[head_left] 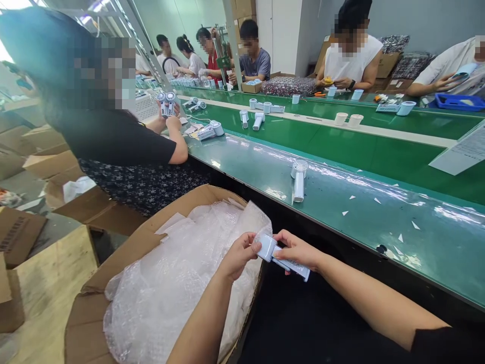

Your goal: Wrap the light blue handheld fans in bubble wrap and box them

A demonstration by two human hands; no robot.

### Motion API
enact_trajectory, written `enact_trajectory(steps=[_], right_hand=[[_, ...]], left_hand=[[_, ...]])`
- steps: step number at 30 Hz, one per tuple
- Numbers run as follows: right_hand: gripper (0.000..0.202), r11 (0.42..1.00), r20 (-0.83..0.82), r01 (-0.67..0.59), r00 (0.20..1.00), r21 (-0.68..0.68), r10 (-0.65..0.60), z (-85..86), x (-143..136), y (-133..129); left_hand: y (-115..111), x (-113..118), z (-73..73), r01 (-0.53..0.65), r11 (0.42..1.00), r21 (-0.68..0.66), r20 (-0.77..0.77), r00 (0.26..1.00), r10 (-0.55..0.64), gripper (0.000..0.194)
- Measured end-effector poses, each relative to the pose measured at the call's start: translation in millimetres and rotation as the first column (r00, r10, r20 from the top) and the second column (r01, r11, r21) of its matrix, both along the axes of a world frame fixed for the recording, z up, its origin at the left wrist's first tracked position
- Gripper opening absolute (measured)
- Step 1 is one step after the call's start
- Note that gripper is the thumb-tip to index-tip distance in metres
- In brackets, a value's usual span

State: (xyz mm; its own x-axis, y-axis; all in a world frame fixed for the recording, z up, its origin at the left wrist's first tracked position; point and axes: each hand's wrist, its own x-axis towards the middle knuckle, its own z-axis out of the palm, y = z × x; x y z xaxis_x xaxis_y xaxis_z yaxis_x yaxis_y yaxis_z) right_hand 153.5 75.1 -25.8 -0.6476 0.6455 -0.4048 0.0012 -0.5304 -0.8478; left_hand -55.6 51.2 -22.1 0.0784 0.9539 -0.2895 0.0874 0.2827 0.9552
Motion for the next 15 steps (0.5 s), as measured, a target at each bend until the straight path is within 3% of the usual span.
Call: enact_trajectory(steps=[3,5,6,7,9,11,13,15], right_hand=[[0.045,1.000,0.041,0.012,0.999,-0.024,-0.011,-5.0,0.3,-1.2],[0.052,0.999,0.084,0.037,0.996,-0.028,-0.035,-6.7,-0.7,-1.9],[0.056,0.999,0.099,0.041,0.994,-0.031,-0.038,-6.3,-1.1,-2.1],[0.057,0.999,0.107,0.039,0.994,-0.038,-0.035,-5.1,-1.3,-2.0],[0.055,0.998,0.103,0.037,0.994,-0.051,-0.032,-0.5,-0.8,-1.3],[0.049,0.997,0.108,0.067,0.992,-0.037,-0.063,4.9,0.1,-0.8],[0.046,0.993,0.126,0.116,0.985,-0.001,-0.115,8.8,0.1,-1.3],[0.045,0.987,0.136,0.156,0.978,0.031,-0.159,9.6,-2.0,-3.0]], left_hand=[[4.8,3.7,-11.3,-0.073,0.997,0.017,-0.029,0.997,0.073,0.036],[3.6,9.5,-15.4,-0.104,0.982,0.160,-0.129,0.984,0.125,0.026],[1.9,12.2,-15.8,-0.064,0.957,0.282,-0.205,0.971,0.125,0.020],[-0.3,14.1,-15.1,0.013,0.903,0.430,-0.303,0.944,0.130,0.015],[-5.9,14.7,-12.1,0.250,0.696,0.673,-0.510,0.839,0.191,0.011],[-12.3,11.5,-9.4,0.435,0.514,0.739,-0.627,0.722,0.291,0.014],[-17.7,6.9,-10.4,0.513,0.444,0.735,-0.673,0.632,0.384,0.020],[-20.4,4.1,-16.7,0.513,0.460,0.724,-0.690,0.548,0.473,0.025]])
